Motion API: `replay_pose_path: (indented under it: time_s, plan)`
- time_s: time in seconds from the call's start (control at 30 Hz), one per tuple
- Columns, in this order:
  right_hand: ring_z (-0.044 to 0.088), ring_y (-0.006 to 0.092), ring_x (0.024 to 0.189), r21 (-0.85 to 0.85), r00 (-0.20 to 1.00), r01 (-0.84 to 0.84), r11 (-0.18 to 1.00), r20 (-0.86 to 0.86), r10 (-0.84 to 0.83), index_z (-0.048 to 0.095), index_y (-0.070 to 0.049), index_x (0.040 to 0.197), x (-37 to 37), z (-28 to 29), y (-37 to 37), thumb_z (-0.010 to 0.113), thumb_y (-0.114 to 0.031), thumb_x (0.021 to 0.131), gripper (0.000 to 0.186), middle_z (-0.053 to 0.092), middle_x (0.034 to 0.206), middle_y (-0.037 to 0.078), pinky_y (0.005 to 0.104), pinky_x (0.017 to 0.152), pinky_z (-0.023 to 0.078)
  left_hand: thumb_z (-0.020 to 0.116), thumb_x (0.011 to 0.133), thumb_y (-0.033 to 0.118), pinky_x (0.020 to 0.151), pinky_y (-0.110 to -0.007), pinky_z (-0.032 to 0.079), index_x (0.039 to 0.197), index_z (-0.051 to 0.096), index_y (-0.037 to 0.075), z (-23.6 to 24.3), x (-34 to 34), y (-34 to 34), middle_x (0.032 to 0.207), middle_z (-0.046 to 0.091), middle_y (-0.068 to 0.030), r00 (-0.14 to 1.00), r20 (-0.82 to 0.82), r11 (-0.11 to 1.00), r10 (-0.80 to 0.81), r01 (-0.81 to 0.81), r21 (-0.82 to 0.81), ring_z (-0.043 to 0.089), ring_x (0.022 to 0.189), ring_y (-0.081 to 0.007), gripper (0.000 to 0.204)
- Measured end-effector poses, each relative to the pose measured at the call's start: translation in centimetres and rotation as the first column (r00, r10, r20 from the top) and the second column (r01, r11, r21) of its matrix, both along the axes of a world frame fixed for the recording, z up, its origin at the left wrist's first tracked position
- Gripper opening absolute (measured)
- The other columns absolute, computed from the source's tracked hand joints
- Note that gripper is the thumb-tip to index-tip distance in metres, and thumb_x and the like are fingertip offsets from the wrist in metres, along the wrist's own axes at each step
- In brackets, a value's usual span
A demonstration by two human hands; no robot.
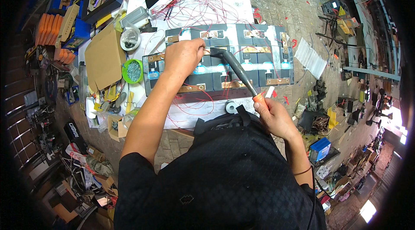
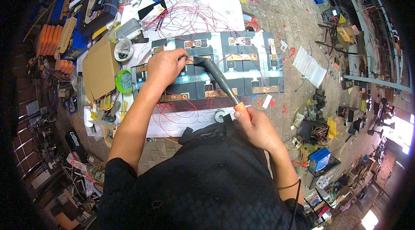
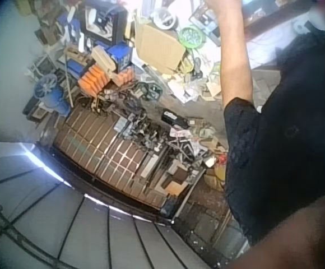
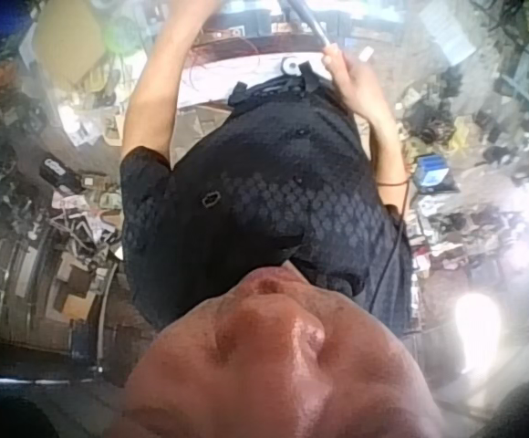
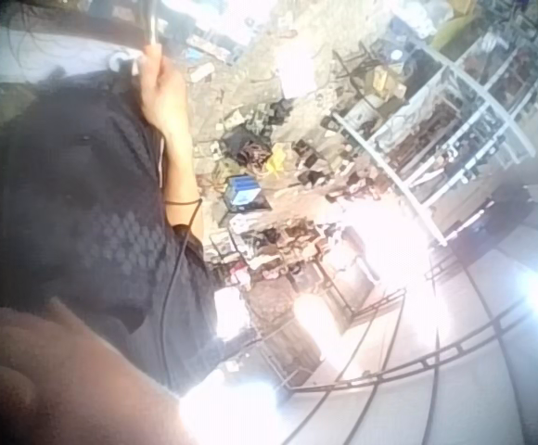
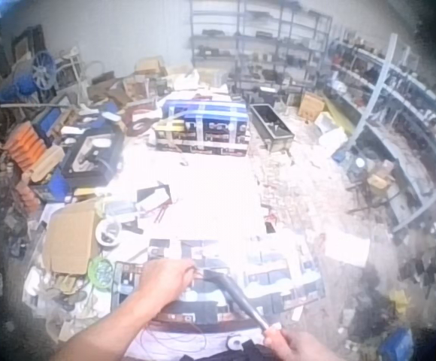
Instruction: The person uses a soldering iron to attach red wires to the terminals of a series of battery cells arranged on a workbench. The person repeatedly heats the connection points and applies solder to secure the wires.
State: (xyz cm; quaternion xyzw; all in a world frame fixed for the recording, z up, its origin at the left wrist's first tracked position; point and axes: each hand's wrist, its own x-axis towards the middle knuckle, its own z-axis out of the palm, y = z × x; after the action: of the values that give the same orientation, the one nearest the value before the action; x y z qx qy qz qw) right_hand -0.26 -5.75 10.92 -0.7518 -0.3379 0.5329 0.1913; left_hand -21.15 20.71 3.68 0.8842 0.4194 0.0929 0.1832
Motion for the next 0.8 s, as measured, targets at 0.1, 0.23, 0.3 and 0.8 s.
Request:
replay_pose_path:
  time_s: [0.1, 0.23, 0.3, 0.8]
  plan:
    - [0.057, 0.0185, 0.072, -0.008, 1.000, 0.005, 1.000, -0.011, -0.005, 0.065, 0.003, 0.103, 0.03, 0.06, 0.05, 0.060, -0.043, 0.107, 0.046, 0.062, 0.076, 0.011, 0.0391, 0.068, 0.049, 0.069, 0.092, 0.027, 0.067, -0.047, 0.057, 0.100, 0.078, 0.022, 0.16, 0.12, 0.02, 0.082, 0.076, -0.0088, 1.000, -0.002, 1.000, -0.001, 0.001, 0.000, 0.073, 0.078, -0.0335, 0.013]
    - [0.057, 0.0186, 0.073, -0.014, 1.000, 0.002, 1.000, -0.015, -0.003, 0.065, 0.003, 0.103, 0.04, 0.14, 0.06, 0.060, -0.044, 0.107, 0.047, 0.062, 0.076, 0.011, 0.0391, 0.069, 0.049, 0.069, 0.093, 0.026, 0.068, -0.047, 0.057, 0.100, 0.078, 0.022, 0.09, 0.19, 0.08, 0.084, 0.077, -0.0081, 1.000, -0.025, 1.000, 0.000, 0.000, -0.001, 0.074, 0.079, -0.0332, 0.013]
    - [0.057, 0.0180, 0.073, -0.005, 1.000, 0.003, 1.000, -0.014, -0.003, 0.065, 0.003, 0.102, 0.04, 0.05, -0.01, 0.059, -0.044, 0.107, 0.048, 0.061, 0.076, 0.010, 0.0390, 0.069, 0.049, 0.069, 0.093, 0.026, 0.068, -0.047, 0.057, 0.101, 0.078, 0.022, 0.07, 0.23, 0.10, 0.085, 0.077, -0.0078, 1.000, -0.022, 1.000, 0.000, 0.000, 0.009, 0.074, 0.079, -0.0330, 0.012]
    - [0.048, 0.0111, 0.070, -0.013, 0.996, 0.047, 0.999, -0.075, -0.048, 0.063, 0.000, 0.098, -0.03, 0.29, 0.05, 0.059, -0.044, 0.108, 0.046, 0.054, 0.073, 0.001, 0.0345, 0.062, 0.043, 0.069, 0.094, 0.027, 0.069, -0.047, 0.057, 0.102, 0.078, 0.022, 0.06, 0.31, -0.02, 0.086, 0.077, -0.0070, 1.000, -0.028, 1.000, 0.007, -0.007, 0.013, 0.074, 0.080, -0.0330, 0.013]
